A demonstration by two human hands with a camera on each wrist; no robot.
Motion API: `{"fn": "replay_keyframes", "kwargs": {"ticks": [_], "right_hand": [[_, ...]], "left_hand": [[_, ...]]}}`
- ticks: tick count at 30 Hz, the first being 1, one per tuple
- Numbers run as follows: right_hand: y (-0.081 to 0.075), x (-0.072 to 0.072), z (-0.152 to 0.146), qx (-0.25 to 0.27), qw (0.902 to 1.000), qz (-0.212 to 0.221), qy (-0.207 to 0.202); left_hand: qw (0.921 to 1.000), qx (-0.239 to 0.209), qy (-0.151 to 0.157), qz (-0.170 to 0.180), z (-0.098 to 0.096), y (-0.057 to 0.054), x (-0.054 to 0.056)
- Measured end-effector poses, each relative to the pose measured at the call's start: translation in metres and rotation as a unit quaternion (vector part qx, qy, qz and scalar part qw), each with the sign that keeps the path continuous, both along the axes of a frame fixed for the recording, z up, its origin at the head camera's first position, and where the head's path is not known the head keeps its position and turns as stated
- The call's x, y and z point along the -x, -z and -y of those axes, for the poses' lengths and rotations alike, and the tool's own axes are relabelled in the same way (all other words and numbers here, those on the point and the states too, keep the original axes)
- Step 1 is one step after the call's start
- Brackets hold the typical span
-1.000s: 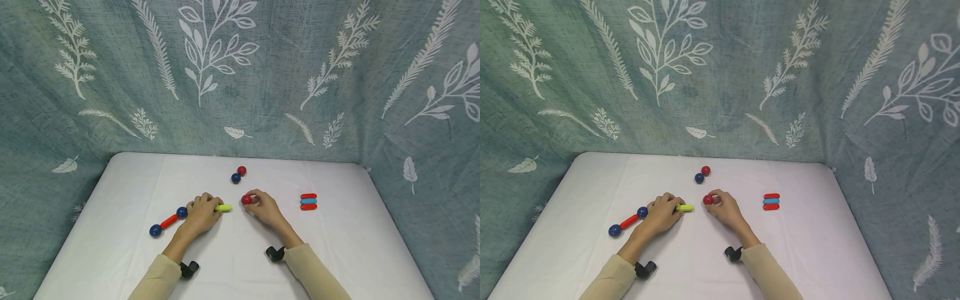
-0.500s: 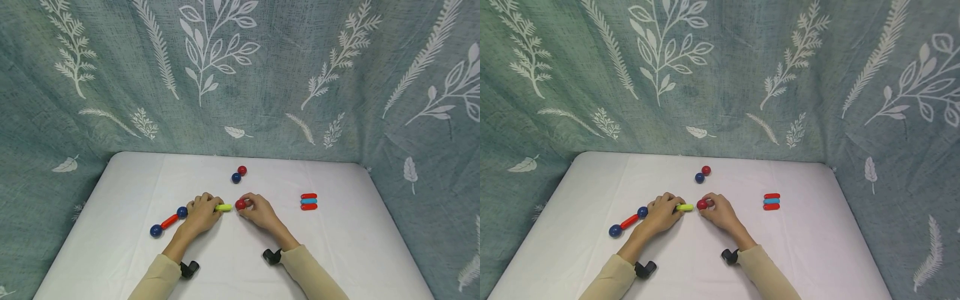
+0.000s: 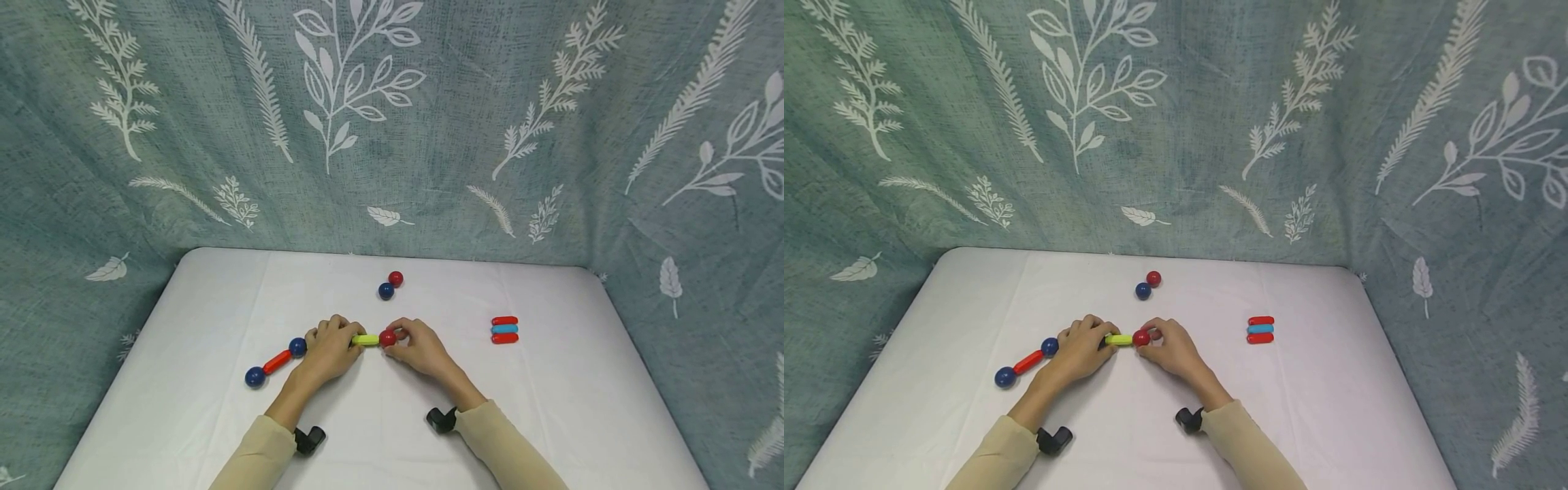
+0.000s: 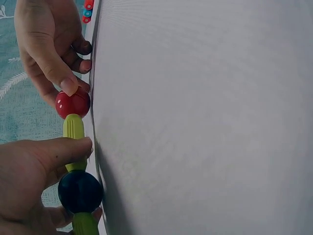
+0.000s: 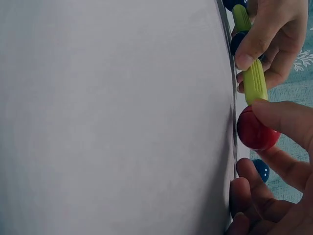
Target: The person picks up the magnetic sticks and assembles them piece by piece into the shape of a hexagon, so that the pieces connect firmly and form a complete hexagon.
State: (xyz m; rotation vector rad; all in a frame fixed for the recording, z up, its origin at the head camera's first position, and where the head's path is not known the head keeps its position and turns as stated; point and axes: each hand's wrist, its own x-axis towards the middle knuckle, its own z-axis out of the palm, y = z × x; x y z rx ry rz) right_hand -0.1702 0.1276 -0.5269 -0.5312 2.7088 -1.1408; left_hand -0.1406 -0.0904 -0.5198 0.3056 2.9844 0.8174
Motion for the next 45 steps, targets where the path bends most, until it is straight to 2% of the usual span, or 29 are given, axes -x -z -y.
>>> {"fn": "replay_keyframes", "kwargs": {"ticks": [10,20,33,39,45], "right_hand": [[-0.003,-0.002,0.003,0.005,1.0000,0.004,-0.003],[-0.001,-0.006,0.007,0.017,0.9997,0.013,-0.014],[-0.004,-0.010,0.007,0.022,0.9996,0.012,-0.010],[-0.006,-0.014,-0.004,0.026,0.9994,0.018,0.014],[-0.012,-0.020,-0.028,0.036,0.9976,0.029,0.052]], "left_hand": [[0.9999,0.011,-0.001,0.010,-0.003,-0.002,-0.001],[0.9988,0.036,0.032,-0.001,-0.018,-0.004,-0.002],[0.9986,0.036,0.037,-0.008,-0.022,-0.004,-0.003],[0.9989,0.031,0.036,-0.003,-0.022,-0.004,-0.003],[0.9987,0.038,0.033,0.010,-0.022,-0.002,-0.002]]}}
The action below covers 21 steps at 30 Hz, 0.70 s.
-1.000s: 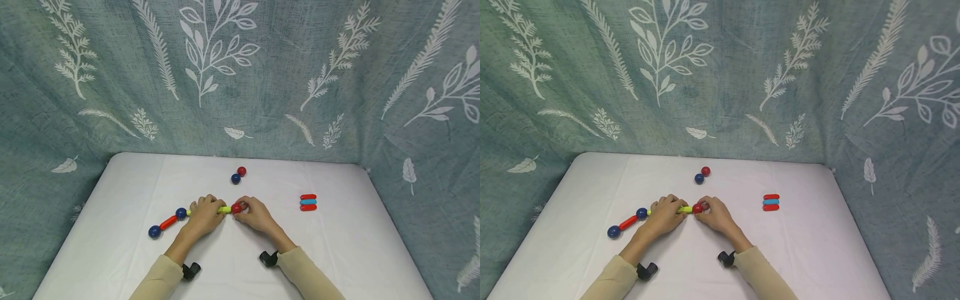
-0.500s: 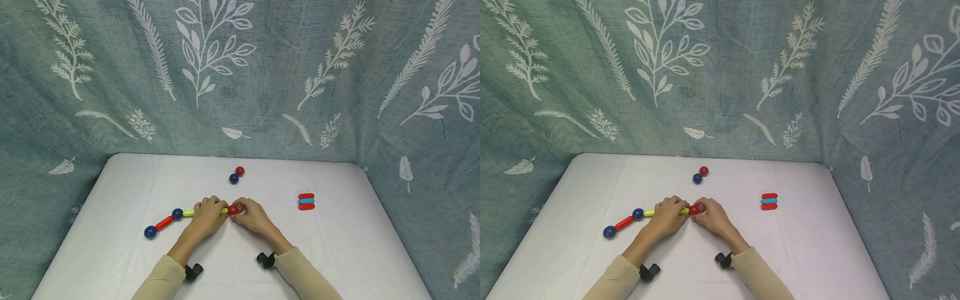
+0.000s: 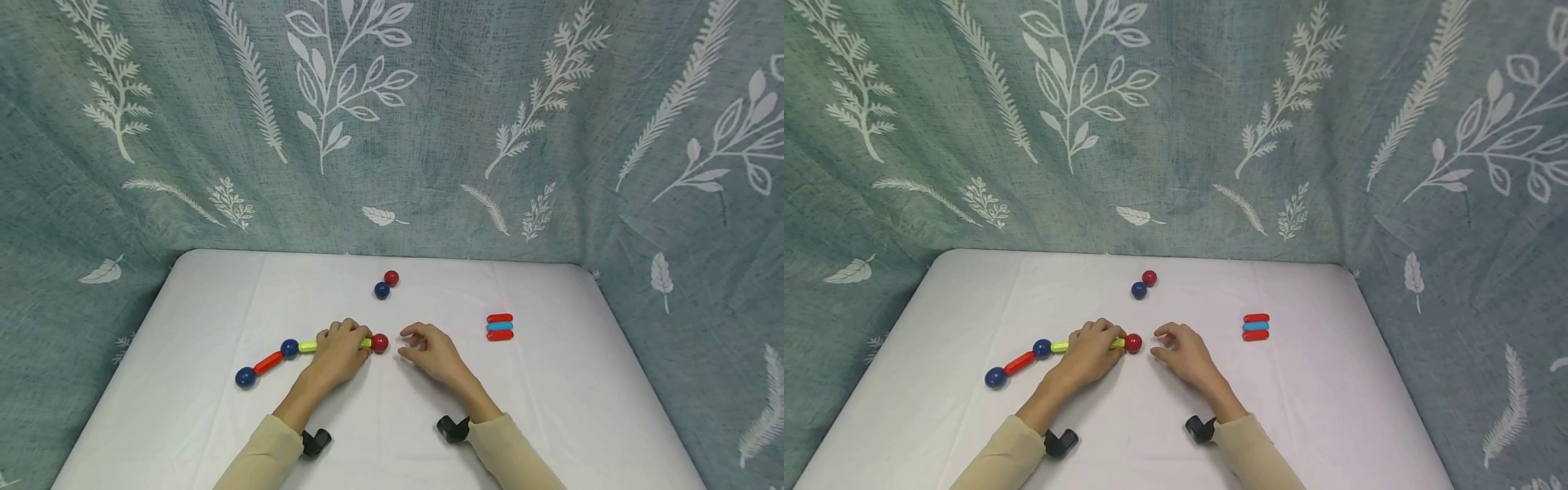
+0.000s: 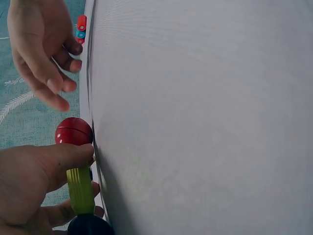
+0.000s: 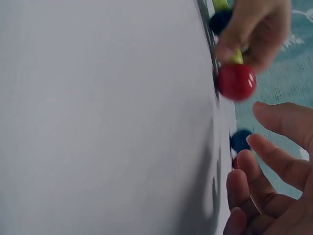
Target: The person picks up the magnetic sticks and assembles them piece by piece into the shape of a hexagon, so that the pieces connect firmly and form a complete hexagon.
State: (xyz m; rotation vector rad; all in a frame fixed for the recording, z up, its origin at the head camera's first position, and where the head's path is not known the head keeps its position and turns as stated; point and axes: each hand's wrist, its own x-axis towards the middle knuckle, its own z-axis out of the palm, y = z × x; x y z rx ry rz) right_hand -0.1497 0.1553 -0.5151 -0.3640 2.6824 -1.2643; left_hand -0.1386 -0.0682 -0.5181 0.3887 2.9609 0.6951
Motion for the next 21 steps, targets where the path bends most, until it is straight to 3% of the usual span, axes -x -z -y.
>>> {"fn": "replay_keyframes", "kwargs": {"ticks": [13,21], "right_hand": [[-0.005,-0.009,-0.069,-0.012,0.9977,-0.021,0.063],[0.001,-0.006,-0.111,-0.034,0.9934,-0.028,0.106]], "left_hand": [[0.9999,0.001,-0.001,0.010,0.000,0.001,0.000],[0.9999,0.001,-0.005,0.015,0.000,0.001,0.002]]}}
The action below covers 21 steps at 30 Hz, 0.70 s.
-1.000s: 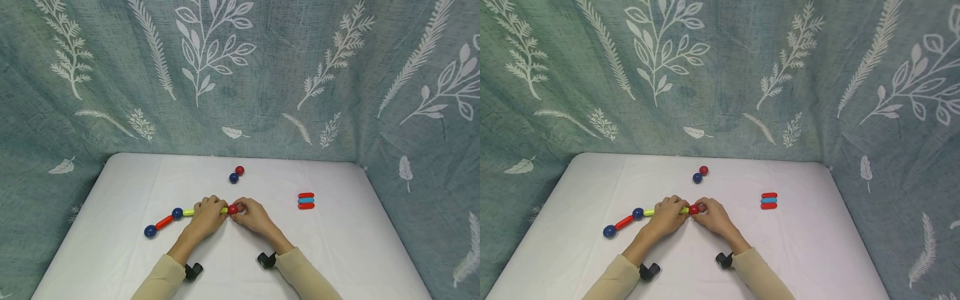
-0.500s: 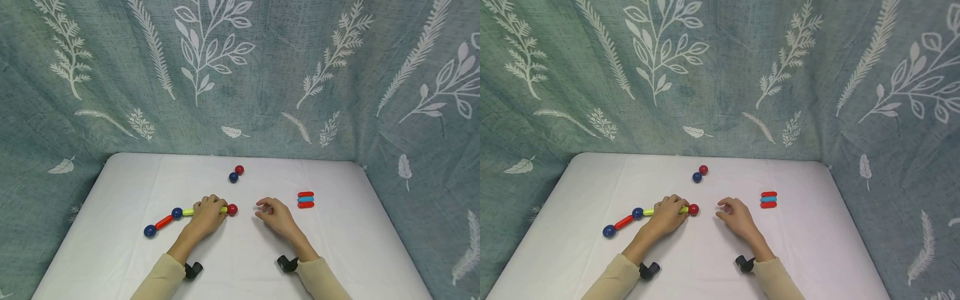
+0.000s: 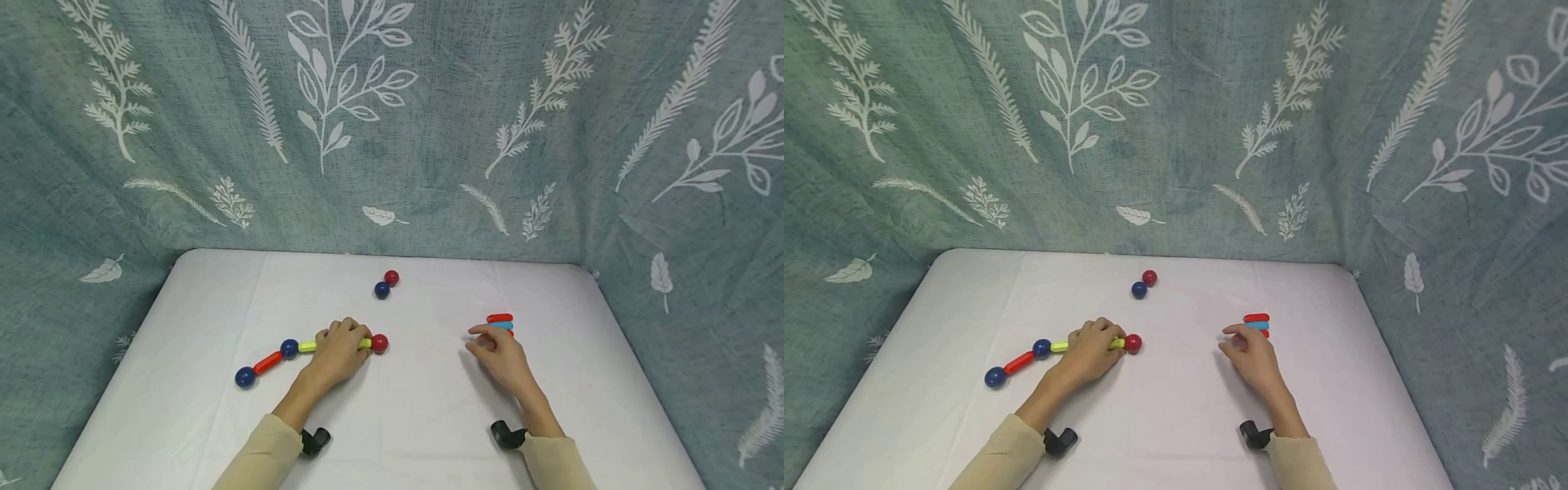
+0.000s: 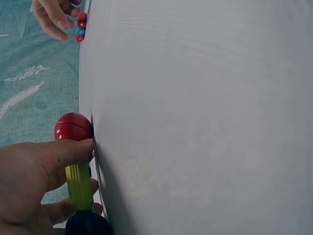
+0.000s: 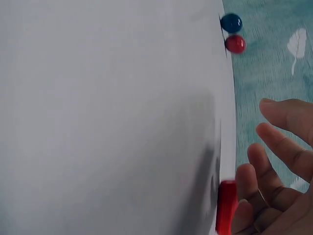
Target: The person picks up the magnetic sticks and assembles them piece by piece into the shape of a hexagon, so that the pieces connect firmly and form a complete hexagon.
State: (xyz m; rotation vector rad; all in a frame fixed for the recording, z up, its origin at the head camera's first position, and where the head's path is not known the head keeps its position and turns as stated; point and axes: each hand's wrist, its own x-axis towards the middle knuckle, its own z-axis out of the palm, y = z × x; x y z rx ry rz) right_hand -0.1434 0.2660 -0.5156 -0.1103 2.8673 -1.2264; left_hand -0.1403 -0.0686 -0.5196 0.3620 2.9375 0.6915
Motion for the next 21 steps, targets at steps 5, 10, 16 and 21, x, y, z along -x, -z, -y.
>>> {"fn": "replay_keyframes", "kwargs": {"ticks": [5,10,16,21], "right_hand": [[-0.003,0.003,-0.024,-0.014,0.9995,-0.020,0.019],[-0.004,0.004,-0.042,-0.039,0.9978,-0.032,0.043],[0.001,0.007,-0.051,-0.066,0.9962,-0.033,0.046],[0.003,0.010,-0.053,-0.075,0.9964,-0.008,0.039]], "left_hand": [[1.0000,-0.001,-0.002,0.003,-0.001,0.000,0.001],[1.0000,-0.004,0.000,0.009,-0.002,0.000,0.002],[1.0000,-0.001,-0.002,0.008,-0.001,0.001,0.002],[1.0000,-0.003,0.002,0.008,0.000,0.000,0.002]]}}
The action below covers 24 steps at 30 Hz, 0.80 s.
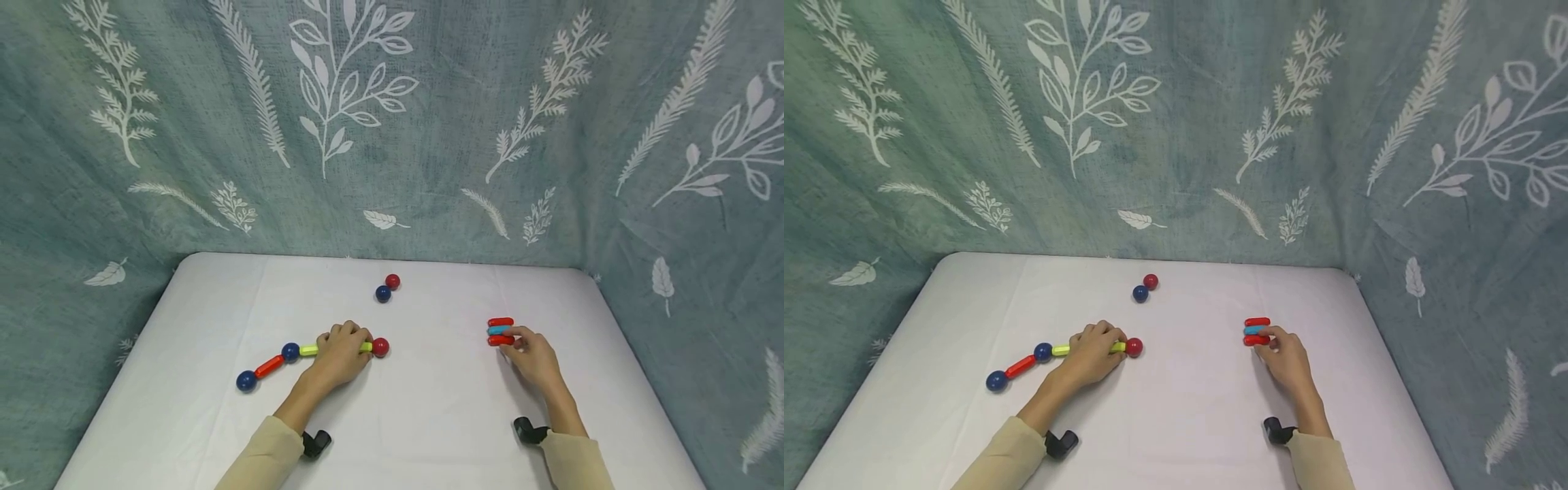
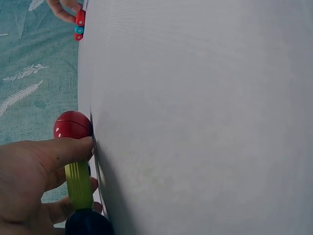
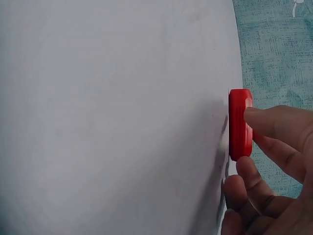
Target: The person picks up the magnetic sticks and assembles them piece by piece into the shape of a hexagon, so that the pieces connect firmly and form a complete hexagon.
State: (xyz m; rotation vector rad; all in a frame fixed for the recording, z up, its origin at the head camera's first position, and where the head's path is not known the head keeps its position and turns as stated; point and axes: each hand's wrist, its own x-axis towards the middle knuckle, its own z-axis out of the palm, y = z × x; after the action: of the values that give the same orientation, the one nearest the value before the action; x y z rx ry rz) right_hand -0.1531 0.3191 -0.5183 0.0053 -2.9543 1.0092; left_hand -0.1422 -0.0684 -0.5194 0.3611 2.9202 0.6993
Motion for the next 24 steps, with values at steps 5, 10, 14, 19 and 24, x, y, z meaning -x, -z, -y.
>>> {"fn": "replay_keyframes", "kwargs": {"ticks": [5,10,14,19,24], "right_hand": [[0.0004,-0.0020,0.0005,-0.005,0.9998,0.020,-0.008],[0.0015,-0.0019,0.0013,-0.010,0.9994,0.031,-0.013],[0.0022,-0.0020,0.0012,-0.012,0.9988,0.046,-0.012],[0.0024,-0.0035,0.0026,-0.016,0.9985,0.052,-0.008],[0.0008,-0.0048,0.0085,-0.010,0.9985,0.052,-0.014]], "left_hand": [[1.0000,-0.002,-0.001,-0.004,0.0003,0.0005,-0.0012],[1.0000,-0.003,-0.002,0.000,0.0011,0.0006,-0.0013],[1.0000,-0.001,-0.005,0.004,0.0012,0.0007,-0.0011],[0.9999,-0.008,-0.006,0.005,0.0009,0.0002,-0.0012],[0.9999,-0.008,-0.006,0.007,0.0010,-0.0004,-0.0017]]}}
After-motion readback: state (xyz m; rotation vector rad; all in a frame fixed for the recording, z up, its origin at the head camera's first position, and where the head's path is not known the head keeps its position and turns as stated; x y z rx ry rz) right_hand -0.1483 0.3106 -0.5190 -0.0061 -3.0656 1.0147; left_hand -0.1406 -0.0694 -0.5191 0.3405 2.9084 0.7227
